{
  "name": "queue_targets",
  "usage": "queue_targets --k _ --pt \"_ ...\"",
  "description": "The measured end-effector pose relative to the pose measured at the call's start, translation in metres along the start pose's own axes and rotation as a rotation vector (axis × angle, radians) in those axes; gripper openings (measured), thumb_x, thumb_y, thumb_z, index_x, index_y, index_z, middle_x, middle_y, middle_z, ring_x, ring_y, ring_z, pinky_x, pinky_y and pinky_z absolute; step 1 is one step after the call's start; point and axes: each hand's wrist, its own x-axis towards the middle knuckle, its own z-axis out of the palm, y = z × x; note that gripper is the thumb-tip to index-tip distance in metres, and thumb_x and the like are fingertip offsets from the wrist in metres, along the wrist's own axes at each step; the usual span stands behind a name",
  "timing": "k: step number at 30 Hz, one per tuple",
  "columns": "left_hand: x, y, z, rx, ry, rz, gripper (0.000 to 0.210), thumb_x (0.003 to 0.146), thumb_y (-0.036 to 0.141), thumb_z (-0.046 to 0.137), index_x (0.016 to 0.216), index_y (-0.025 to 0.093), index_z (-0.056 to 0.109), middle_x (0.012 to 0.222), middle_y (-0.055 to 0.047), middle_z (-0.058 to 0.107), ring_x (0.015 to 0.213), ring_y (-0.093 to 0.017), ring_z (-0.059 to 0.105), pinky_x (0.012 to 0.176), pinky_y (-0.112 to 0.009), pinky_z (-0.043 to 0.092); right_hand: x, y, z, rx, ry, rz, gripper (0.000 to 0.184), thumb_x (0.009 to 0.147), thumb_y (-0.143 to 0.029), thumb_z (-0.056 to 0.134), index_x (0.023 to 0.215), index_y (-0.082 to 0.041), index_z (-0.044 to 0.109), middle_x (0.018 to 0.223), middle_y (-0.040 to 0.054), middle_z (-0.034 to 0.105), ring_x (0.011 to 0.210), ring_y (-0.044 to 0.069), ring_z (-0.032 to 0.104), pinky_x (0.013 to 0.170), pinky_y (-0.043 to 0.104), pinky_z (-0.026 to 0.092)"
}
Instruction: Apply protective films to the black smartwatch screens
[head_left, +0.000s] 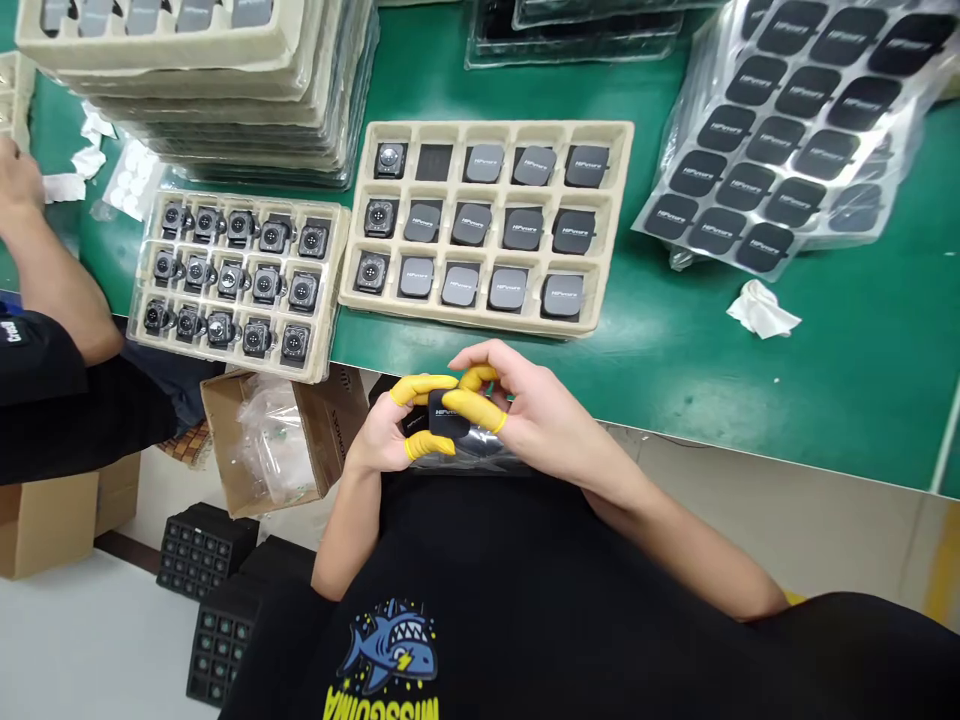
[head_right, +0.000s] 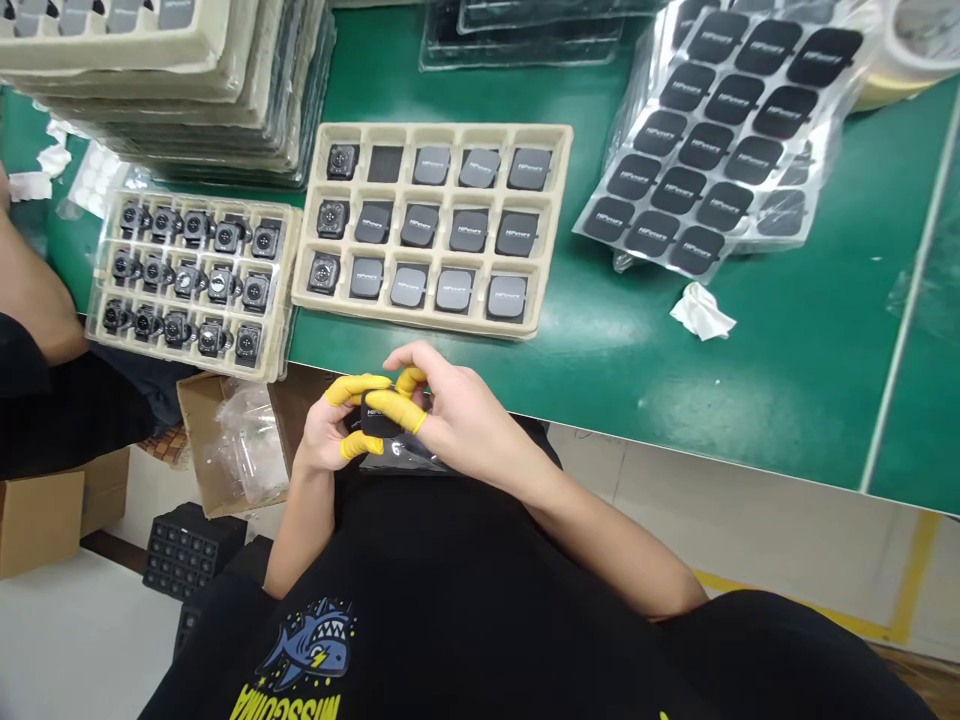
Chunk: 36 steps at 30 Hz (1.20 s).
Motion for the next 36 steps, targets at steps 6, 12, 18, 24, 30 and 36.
queue_targets --k 6,12,18,24,30,36 --pt "-0.003 0.004 -0.009 0.148 -0.036 -0.014 0.066 0.089 0.052 0.095 0.146 0.025 0.074 0.121 -0.012 0.087 0.109 -0.028 0.087 0.096 -0.035 0.069 0.009 0.001 0.01 -0.025 -0.098 0.058 0.027 0.1 -0.044 0.077 0.116 -0.028 0.063 0.091 -0.0038 0.072 0.066 0.015 0.055 0.059 0.029 0.042" --pt "-0.015 0.009 -0.011 0.2 0.174 -0.147 0.064 0.094 0.047 0.091 0.149 0.025 0.067 0.122 -0.01 0.084 0.109 -0.026 0.083 0.098 -0.039 0.068 0.024 0.002 0.029 -0.095 -0.03 -0.076 0.022 0.105 -0.037 0.068 0.125 -0.026 0.07 0.094 -0.0008 0.077 0.073 0.017 0.065 0.068 0.031 0.051" --pt "-0.028 0.03 -0.027 0.173 0.337 -0.116 0.068 0.103 0.036 0.082 0.164 0.026 0.053 0.094 -0.001 0.082 0.088 -0.018 0.075 0.091 -0.035 0.061 0.134 -0.008 -0.031 -0.44 0.418 -0.371 0.018 0.106 -0.036 0.066 0.117 -0.026 0.075 0.109 0.007 0.08 0.093 0.025 0.068 0.089 0.041 0.055" --pt "-0.038 0.034 -0.03 0.16 0.411 -0.139 0.06 0.103 0.039 0.083 0.157 0.024 0.063 0.094 -0.002 0.083 0.089 -0.019 0.076 0.091 -0.035 0.061 0.253 -0.015 -0.078 -0.921 0.355 -0.146 0.035 0.109 -0.021 0.05 0.137 -0.018 0.071 0.114 0.0173 0.074 0.111 0.034 0.061 0.101 0.049 0.049" --pt "-0.048 0.023 -0.025 0.155 0.515 -0.179 0.055 0.102 0.043 0.083 0.151 0.022 0.068 0.096 -0.003 0.082 0.088 -0.018 0.077 0.09 -0.034 0.063 0.245 -0.019 -0.056 -1.057 0.332 -0.169 0.039 0.111 -0.024 0.045 0.137 -0.009 0.069 0.138 0.0307 0.062 0.137 0.047 0.046 0.111 0.063 0.041" --pt "-0.045 0.028 -0.037 0.201 0.459 -0.21 0.047 0.102 0.043 0.082 0.142 0.02 0.073 0.095 -0.004 0.084 0.088 -0.018 0.079 0.092 -0.035 0.064 0.197 -0.026 0.0 -1.08 0.01 -0.299 0.028 0.11 -0.041 0.066 0.125 -0.019 0.077 0.132 0.019 0.067 0.128 0.037 0.056 0.108 0.049 0.047"
